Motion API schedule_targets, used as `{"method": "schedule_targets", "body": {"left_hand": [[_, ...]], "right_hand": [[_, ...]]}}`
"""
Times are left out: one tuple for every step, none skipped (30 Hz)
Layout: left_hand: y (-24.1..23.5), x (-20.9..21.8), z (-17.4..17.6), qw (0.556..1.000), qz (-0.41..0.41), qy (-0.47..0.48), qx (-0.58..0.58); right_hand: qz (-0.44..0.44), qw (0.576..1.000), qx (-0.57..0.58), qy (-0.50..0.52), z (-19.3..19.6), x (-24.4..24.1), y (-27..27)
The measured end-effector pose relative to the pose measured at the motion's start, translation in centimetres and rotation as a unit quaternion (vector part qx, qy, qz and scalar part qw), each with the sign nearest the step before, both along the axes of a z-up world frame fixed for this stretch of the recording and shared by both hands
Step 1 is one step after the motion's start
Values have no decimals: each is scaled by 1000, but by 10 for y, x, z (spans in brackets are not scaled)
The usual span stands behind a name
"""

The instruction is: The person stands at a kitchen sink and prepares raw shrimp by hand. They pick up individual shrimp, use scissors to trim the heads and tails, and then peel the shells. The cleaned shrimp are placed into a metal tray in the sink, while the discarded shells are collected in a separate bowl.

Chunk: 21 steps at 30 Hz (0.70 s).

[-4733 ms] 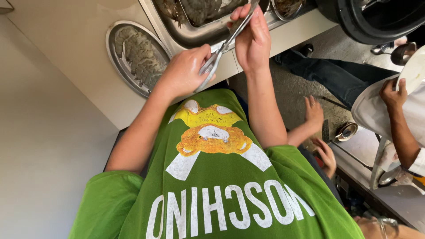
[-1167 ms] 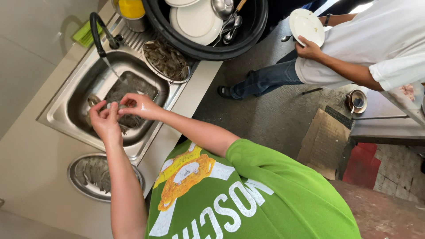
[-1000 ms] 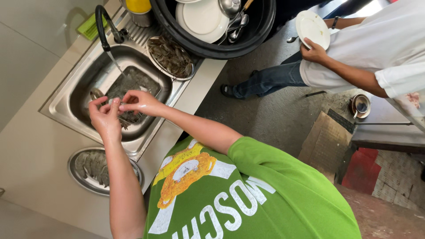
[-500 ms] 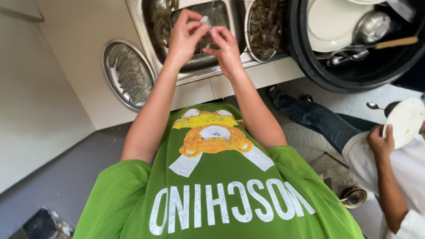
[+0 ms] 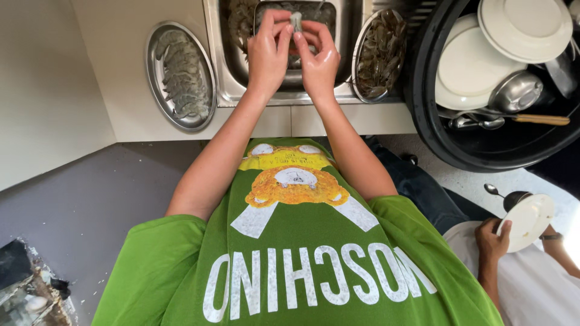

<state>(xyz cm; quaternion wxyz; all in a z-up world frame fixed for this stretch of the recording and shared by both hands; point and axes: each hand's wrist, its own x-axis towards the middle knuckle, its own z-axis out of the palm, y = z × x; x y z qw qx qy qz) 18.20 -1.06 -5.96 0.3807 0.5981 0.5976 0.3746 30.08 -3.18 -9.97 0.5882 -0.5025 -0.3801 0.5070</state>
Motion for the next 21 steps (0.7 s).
{"method": "schedule_targets", "body": {"left_hand": [[0,0,1,1000,-3,14,11],[0,0,2,999,-5,29,21],[0,1,2,998,-5,46,52],[0,2,1,995,-5,64,83],[0,3,0,990,-6,79,113],[-1,4,-1,989,-5,98,113],[-2,4,-3,987,-6,117,112],[-4,5,-6,984,-7,135,113],[-2,6,-10,972,-18,190,136],[-1,4,-14,956,-28,244,159],[3,6,-22,944,-55,263,193],[7,0,-26,929,-79,279,229],[7,-9,-26,896,-90,314,300],[10,-13,-24,933,-107,294,180],[13,-17,-21,945,-102,246,188],[16,-19,-16,951,-111,222,184],[12,-28,-6,951,-143,203,186],[11,-29,1,945,-170,202,192],[8,-32,7,940,-185,211,196],[8,-30,10,936,-203,211,196],[7,-31,13,933,-213,217,195]], "right_hand": [[-6,1000,6,-13,3,-1,-1],[-11,1000,12,-27,5,-2,-3],[-20,999,-5,-29,5,-3,-2],[-29,999,-22,-31,4,-5,-2],[-40,998,-39,-35,3,-7,-3],[-51,998,-40,-21,0,-9,-2],[-65,997,-40,-7,-3,-12,-1],[-79,996,-41,6,-6,-15,-2],[-99,994,-22,-38,-8,-17,-1],[-118,990,-4,-82,-10,-23,-1],[-147,984,49,-83,-14,-23,-2],[-148,987,7,-57,-17,-33,0],[-181,980,12,-83,-15,-45,-2],[-179,979,-35,-91,-13,-49,-3],[-173,984,1,-45,-11,-51,0],[-174,984,-13,-37,-9,-52,1],[-175,984,-8,-28,-4,-55,-1],[-176,984,-4,-19,-1,-53,-2],[-174,985,-15,-15,3,-52,-6],[-172,985,-25,-10,6,-50,-8],[-160,986,-35,-2,9,-50,-12]]}}
